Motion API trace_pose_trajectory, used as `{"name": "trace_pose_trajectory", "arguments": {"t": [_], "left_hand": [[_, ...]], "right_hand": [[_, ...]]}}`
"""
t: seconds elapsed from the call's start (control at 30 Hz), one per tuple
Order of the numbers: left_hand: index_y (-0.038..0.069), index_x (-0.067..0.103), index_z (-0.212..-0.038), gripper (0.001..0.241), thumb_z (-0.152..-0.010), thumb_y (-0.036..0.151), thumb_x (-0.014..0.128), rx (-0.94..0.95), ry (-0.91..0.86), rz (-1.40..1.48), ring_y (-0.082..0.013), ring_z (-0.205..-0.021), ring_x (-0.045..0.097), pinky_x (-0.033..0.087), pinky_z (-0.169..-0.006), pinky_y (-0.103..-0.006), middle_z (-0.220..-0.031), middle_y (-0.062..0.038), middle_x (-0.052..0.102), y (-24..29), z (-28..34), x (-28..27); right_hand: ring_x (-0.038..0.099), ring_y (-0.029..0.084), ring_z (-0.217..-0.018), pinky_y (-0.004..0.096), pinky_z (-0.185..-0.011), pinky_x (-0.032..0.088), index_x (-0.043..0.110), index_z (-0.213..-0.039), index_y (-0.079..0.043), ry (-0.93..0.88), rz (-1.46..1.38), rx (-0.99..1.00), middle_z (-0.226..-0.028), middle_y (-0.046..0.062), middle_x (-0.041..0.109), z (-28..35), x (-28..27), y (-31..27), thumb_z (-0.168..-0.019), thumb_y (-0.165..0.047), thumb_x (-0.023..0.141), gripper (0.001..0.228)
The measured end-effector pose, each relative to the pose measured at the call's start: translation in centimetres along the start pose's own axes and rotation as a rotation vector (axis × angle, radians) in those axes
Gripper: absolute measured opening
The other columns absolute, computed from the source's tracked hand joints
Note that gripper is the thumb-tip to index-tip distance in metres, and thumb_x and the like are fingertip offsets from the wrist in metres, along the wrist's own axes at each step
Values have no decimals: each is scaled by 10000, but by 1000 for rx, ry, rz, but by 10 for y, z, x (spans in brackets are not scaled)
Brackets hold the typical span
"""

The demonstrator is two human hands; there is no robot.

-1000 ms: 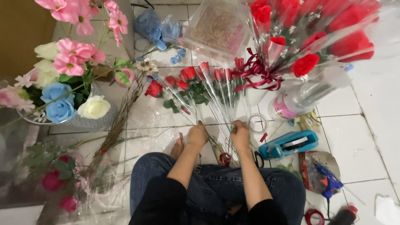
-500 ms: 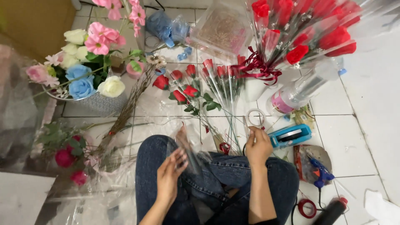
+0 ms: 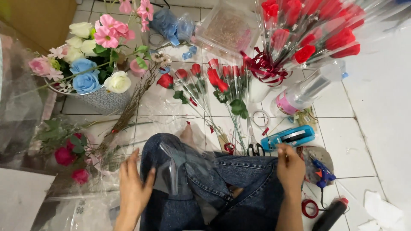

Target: The person sits on the floor and wraps individual red artificial roses in clear cellophane. They secure the wrapping with a small white decorative element and place the finished roses into a white bucket.

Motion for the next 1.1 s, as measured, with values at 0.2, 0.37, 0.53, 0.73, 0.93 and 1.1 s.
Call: {"name": "trace_pose_trajectory", "arguments": {"t": [0.2,0.37,0.53,0.73,0.93,1.1], "left_hand": [[94,281,-1569,858,-850,193,739,-16,-123,706,-314,-1407,483,488,-1112,-449,-1591,-164,401,71,-43,52],[377,-63,-1613,1250,-701,320,792,-699,-269,1498,-231,-1430,358,355,-1106,-494,-1696,-31,175,34,-92,192],[394,262,-1590,718,-959,232,561,-562,-627,1849,-417,-1363,449,441,-1016,-582,-1633,-236,325,63,-99,220],[203,403,-1549,658,-954,92,663,-73,-923,1228,-234,-1206,640,506,-1009,-365,-1306,-125,647,82,-82,222],[80,532,-1485,690,-839,-152,602,-126,-903,1389,-218,-913,755,620,-860,-374,-1255,-217,685,62,-69,250],[-24,527,-1454,744,-739,-219,463,-48,-923,1393,-202,-914,737,630,-817,-330,-1240,-232,684,68,-68,240]], "right_hand": [[514,132,-762,263,-704,388,763,-1078,-120,-187,-483,181,-787,5,592,47,14,55,-1002,-241,615,206],[487,134,-691,272,-670,351,769,-1040,-67,-254,-630,252,-709,28,519,85,13,56,-969,-199,637,200],[390,121,-552,245,-512,251,738,-1064,-76,-358,-741,380,-694,47,485,101,33,83,-986,-182,624,174],[547,113,-708,270,-728,442,651,-1110,-185,-881,-335,214,-811,10,665,96,32,7,-1008,-157,555,142],[698,534,-984,611,-866,540,685,-1228,5,-642,-38,-78,-1006,330,739,31,51,-61,-961,-386,656,474],[305,470,-1487,707,-1137,265,450,-1550,-33,-789,-427,377,-1603,247,369,-14,155,-23,-978,-814,465,968]]}}
Point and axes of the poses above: each hand's wrist, its own z-axis away from the middle knuckle, its own x-axis out of the palm, y = z × x, the point moved 4 cm from there along -z, towards the middle knuckle
